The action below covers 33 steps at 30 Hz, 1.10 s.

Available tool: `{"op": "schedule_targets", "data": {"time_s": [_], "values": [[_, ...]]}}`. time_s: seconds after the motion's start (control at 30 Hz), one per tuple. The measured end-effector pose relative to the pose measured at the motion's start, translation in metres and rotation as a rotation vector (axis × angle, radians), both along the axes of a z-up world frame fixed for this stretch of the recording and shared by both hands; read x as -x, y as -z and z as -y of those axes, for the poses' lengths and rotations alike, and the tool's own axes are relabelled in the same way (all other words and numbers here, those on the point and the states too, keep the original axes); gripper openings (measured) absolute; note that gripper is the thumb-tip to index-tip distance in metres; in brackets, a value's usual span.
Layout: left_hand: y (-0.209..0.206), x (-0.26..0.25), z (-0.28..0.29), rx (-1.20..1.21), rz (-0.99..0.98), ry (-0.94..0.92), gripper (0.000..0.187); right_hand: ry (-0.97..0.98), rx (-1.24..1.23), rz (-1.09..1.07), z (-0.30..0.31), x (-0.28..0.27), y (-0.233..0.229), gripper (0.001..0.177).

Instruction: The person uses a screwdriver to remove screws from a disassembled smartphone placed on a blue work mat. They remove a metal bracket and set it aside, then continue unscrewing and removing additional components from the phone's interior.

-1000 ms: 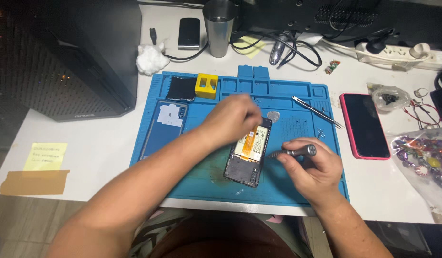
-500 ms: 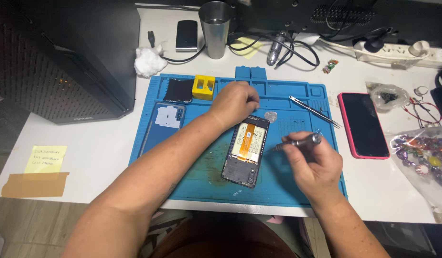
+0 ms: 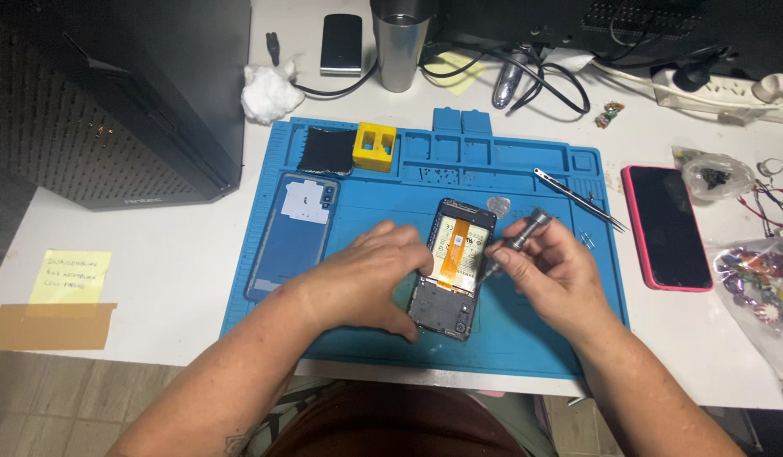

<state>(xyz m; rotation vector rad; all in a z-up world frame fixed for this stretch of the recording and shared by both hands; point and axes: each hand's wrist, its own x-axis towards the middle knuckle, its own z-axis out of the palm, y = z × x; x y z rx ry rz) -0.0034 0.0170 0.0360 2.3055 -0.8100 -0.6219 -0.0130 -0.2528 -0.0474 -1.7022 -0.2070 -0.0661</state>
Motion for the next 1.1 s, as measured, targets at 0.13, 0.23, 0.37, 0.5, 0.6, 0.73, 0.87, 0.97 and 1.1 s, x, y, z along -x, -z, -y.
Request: {"op": "schedule_targets", "data": {"time_s": [0.13,0.23,0.37,0.5,0.6,0.73,0.87,0.97,1.1], "values": [[0.006,-0.005,0.000,-0.034,0.055,-0.005,0.059,0.005,-0.025,-0.011,0.003,0.002,0.007,0.030],[0.013,-0.003,0.001,-0.034,0.053,0.020,0.056,0.013,-0.011,-0.007,-0.001,0.009,-0.001,0.031],[0.016,-0.002,0.006,-0.040,0.033,0.023,0.049,0.009,-0.042,-0.019,-0.010,0.015,0.000,0.033],[0.026,-0.003,0.009,-0.034,0.079,0.052,0.048,-0.001,-0.031,0.006,-0.013,0.013,0.005,0.034],[0.029,-0.003,0.010,-0.022,0.090,0.049,0.048,-0.006,-0.019,0.016,-0.014,0.012,0.005,0.032],[0.029,-0.004,0.011,-0.020,0.133,0.061,0.046,0.014,-0.016,0.021,-0.012,0.011,0.008,0.029],[0.030,0.002,0.011,0.038,0.213,0.106,0.041,0.028,0.038,0.017,-0.007,0.010,0.004,0.026],[0.032,0.003,0.012,0.081,0.273,0.127,0.038,0.003,0.171,0.048,-0.011,0.012,-0.006,0.022],[0.036,0.007,0.014,0.081,0.356,0.151,0.032,-0.087,0.230,0.027,-0.014,0.014,-0.012,0.014]]}}
